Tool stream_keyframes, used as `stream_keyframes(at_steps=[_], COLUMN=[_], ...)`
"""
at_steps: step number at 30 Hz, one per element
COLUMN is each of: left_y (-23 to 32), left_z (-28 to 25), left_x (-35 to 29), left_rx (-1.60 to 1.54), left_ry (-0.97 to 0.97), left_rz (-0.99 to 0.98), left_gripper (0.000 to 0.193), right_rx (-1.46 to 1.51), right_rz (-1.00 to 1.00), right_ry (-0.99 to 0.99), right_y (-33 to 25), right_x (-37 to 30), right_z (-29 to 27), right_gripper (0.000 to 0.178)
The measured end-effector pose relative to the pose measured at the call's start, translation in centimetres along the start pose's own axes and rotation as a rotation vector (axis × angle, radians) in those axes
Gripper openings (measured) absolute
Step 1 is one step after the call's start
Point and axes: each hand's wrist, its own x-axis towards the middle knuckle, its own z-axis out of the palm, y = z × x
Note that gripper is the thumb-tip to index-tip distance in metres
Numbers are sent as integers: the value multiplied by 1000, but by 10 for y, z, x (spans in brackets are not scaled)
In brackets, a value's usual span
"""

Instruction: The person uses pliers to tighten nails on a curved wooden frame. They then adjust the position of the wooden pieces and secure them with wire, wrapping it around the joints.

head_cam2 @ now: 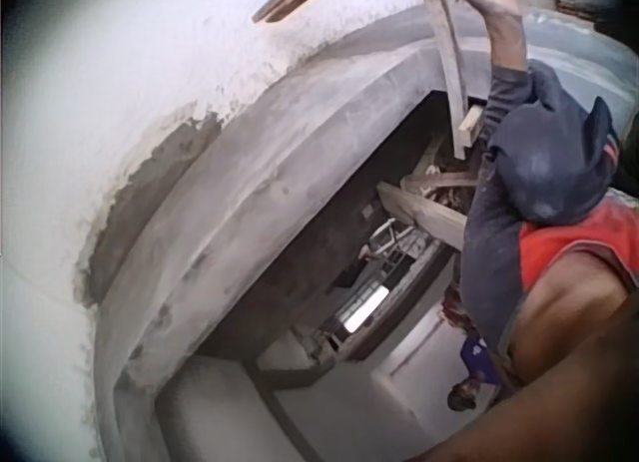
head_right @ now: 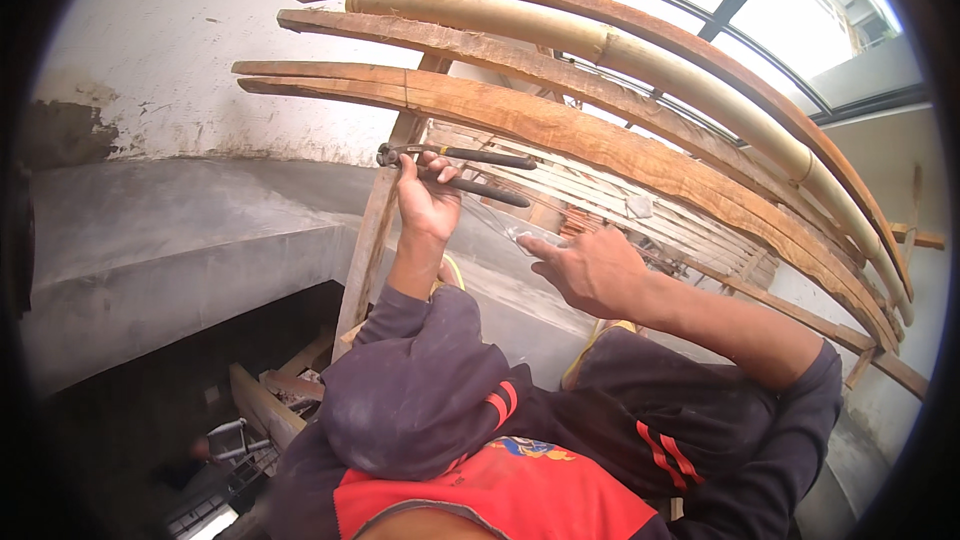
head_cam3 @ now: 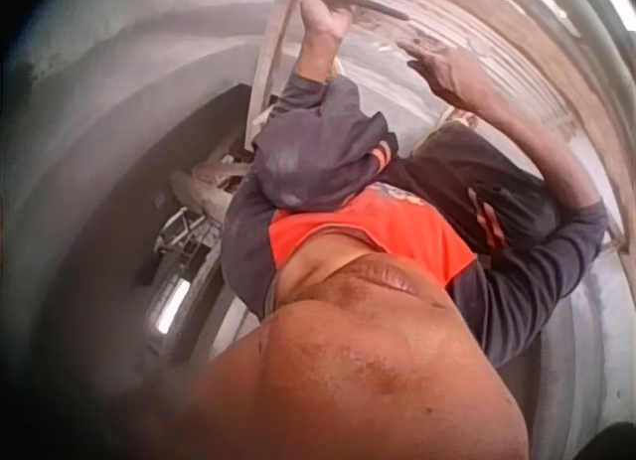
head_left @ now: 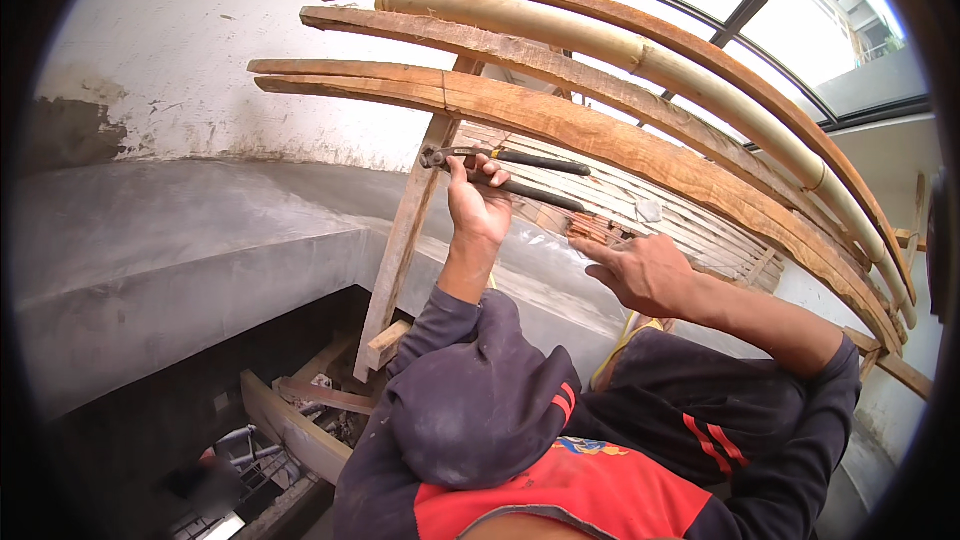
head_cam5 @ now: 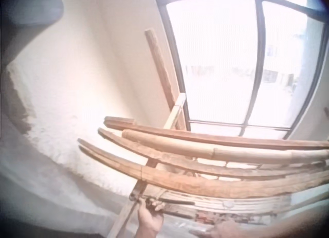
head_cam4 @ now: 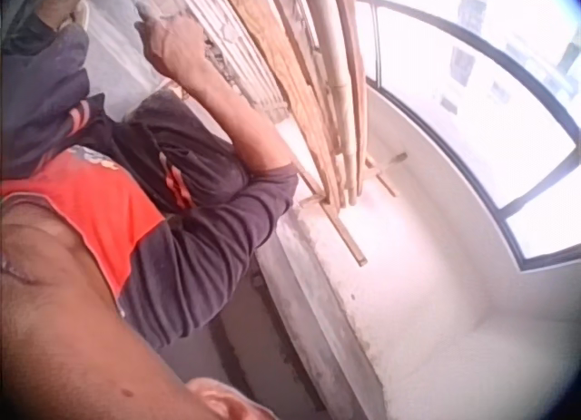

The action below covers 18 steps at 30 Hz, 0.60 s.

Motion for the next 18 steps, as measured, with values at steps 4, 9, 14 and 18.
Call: stream_keyframes(at_steps=[4, 9, 14, 18], left_y=[9, 13, 29, 35], left_z=[-10, -2, -47, -48], left_x=[-3, -10, -13, -25], left_rx=[37, 308, 693, 741], left_ry=[-50, -221, -273, -223], left_rz=[67, 160, 229, 233], left_gripper=[41, 52, 46, 24], right_rx=[178, 534, 709, 608], right_rz=[-52, -111, 42, 115], right_ry=[28, 154, 234, 411], right_y=[12, 17, 9, 17], right_x=[4, 11, 8, -7], right_z=[11, -23, -69, -88], right_gripper=[28, 20, 28, 39])
